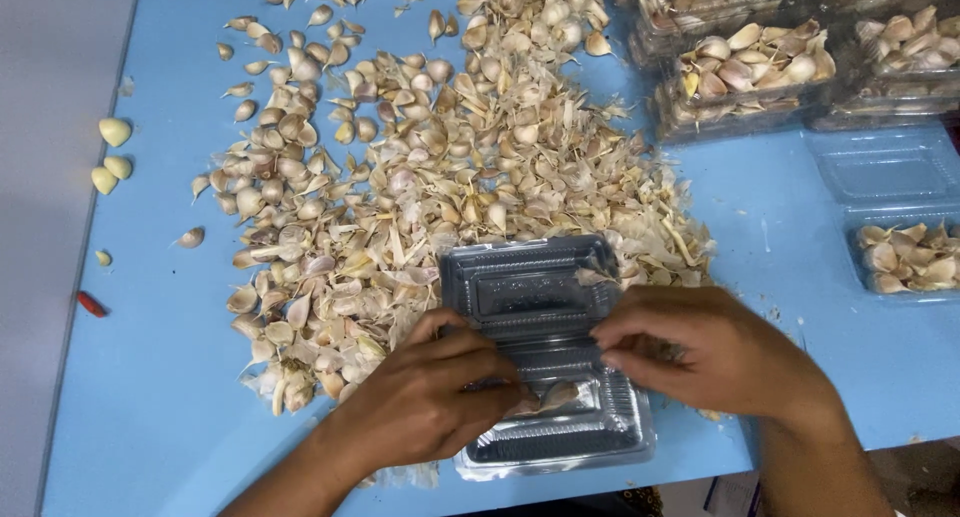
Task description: The person sorts garlic cloves from a large pile on a table and places them into small plastic containers.
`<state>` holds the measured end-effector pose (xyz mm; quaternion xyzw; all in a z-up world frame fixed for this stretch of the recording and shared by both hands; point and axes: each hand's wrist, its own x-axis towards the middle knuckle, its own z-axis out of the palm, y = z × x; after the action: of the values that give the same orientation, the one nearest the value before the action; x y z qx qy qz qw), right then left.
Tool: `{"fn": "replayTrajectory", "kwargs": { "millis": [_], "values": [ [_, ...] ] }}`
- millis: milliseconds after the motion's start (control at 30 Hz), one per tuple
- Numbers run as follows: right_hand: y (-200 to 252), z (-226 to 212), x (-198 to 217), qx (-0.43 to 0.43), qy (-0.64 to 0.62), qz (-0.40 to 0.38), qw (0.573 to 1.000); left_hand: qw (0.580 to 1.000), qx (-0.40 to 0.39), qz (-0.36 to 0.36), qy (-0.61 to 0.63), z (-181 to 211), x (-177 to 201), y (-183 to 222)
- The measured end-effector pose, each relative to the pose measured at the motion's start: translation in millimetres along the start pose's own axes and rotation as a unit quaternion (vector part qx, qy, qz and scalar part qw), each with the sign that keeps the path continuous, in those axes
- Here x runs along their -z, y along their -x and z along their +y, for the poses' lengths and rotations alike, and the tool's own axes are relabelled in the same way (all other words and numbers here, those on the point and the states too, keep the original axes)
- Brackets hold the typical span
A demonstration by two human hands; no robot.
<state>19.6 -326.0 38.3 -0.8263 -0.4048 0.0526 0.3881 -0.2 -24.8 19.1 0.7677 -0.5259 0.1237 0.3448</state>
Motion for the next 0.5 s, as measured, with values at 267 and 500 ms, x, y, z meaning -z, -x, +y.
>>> {"fn": "replayTrajectory", "kwargs": {
  "millis": [267, 500],
  "values": [
    [61, -9, 15, -0.101, 0.128, 0.213, 0.963, 0.998, -0.022, -0.060, 0.005, 12, -9, 6],
    [98, 17, -26, -0.168, 0.175, 0.018, 0.970, 0.982, -0.010, -0.187, 0.000, 18, -13, 4]
  ]
}}
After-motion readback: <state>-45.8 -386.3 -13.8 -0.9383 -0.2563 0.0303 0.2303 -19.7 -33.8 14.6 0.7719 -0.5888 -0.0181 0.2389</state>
